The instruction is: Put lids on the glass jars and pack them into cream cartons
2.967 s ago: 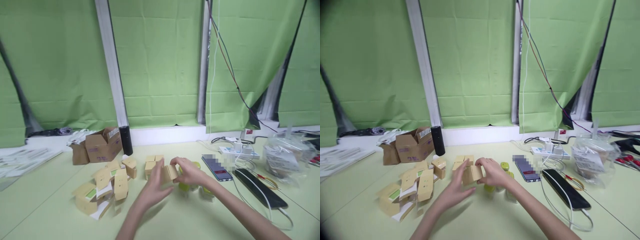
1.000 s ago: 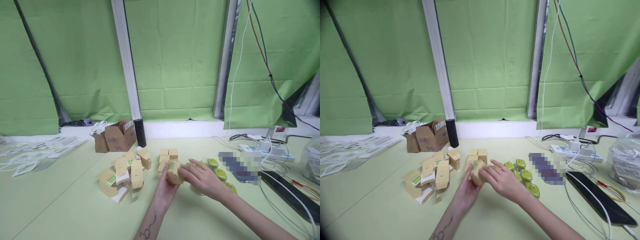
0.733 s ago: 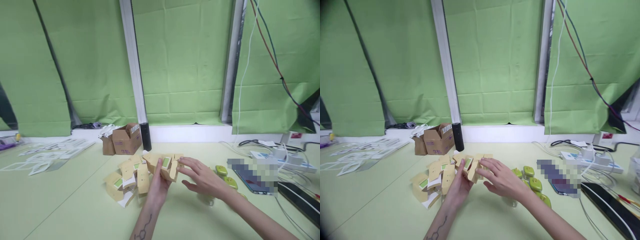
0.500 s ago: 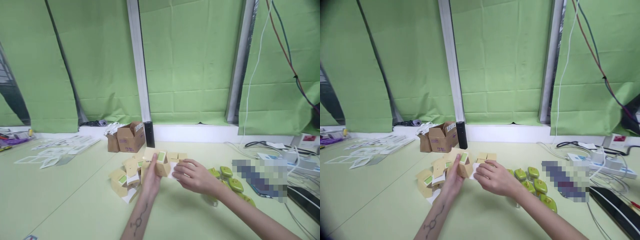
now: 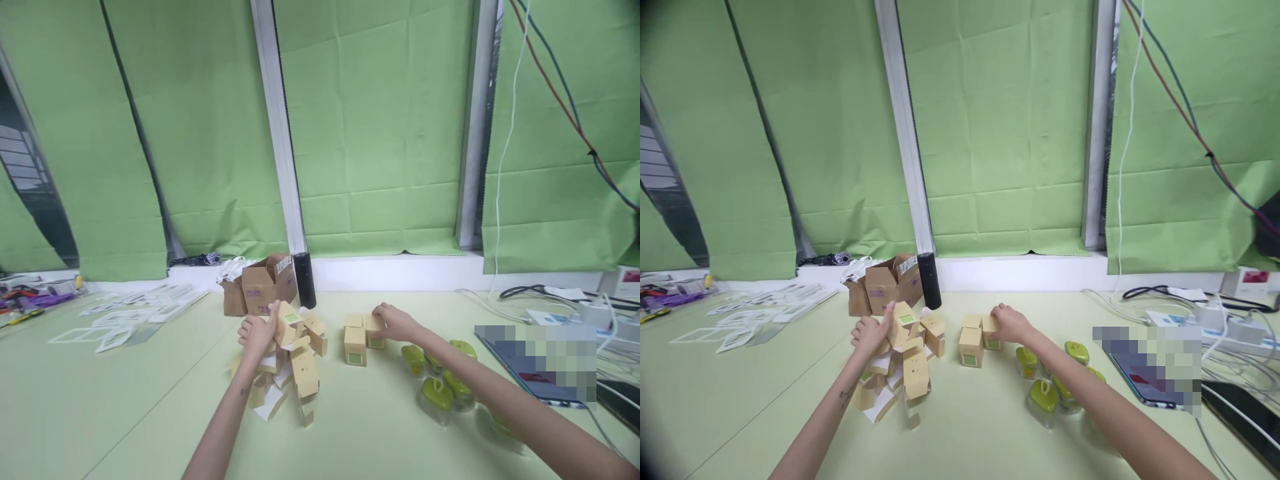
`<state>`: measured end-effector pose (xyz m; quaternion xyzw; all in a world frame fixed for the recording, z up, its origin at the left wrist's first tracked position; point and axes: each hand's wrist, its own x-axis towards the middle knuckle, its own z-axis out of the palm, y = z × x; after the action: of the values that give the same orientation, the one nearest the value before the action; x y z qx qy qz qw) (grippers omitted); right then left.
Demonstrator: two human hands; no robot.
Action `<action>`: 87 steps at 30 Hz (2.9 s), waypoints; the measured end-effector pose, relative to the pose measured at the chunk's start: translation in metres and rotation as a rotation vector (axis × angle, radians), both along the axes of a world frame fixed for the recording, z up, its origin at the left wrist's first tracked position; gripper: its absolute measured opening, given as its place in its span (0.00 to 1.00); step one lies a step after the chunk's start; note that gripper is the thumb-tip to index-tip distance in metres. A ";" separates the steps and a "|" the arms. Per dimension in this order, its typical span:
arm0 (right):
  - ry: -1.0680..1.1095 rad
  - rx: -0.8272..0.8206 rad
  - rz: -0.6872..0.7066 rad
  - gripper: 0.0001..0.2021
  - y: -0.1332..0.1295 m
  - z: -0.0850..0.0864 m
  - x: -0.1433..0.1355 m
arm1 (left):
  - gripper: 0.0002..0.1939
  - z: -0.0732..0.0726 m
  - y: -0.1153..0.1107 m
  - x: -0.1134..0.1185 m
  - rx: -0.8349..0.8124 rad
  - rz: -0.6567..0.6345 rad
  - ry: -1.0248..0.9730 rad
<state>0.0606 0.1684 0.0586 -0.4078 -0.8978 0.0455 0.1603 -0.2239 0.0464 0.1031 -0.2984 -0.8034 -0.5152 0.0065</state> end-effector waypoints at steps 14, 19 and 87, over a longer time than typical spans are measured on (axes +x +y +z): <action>0.387 0.058 0.186 0.07 -0.113 0.014 0.068 | 0.24 -0.048 -0.028 0.158 -0.053 -1.269 0.287; 0.449 -0.141 0.342 0.05 -0.131 0.010 0.076 | 0.19 -0.065 -0.037 0.159 -0.024 -1.156 0.252; 0.069 0.891 0.506 0.19 -0.118 0.006 0.045 | 0.04 -0.034 -0.041 0.182 0.537 -0.831 -1.543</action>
<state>0.1058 0.0504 0.0648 -0.0683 -0.8948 -0.2906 0.3320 -0.0419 0.0052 0.0686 -0.1250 -0.2661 -0.7022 -0.6485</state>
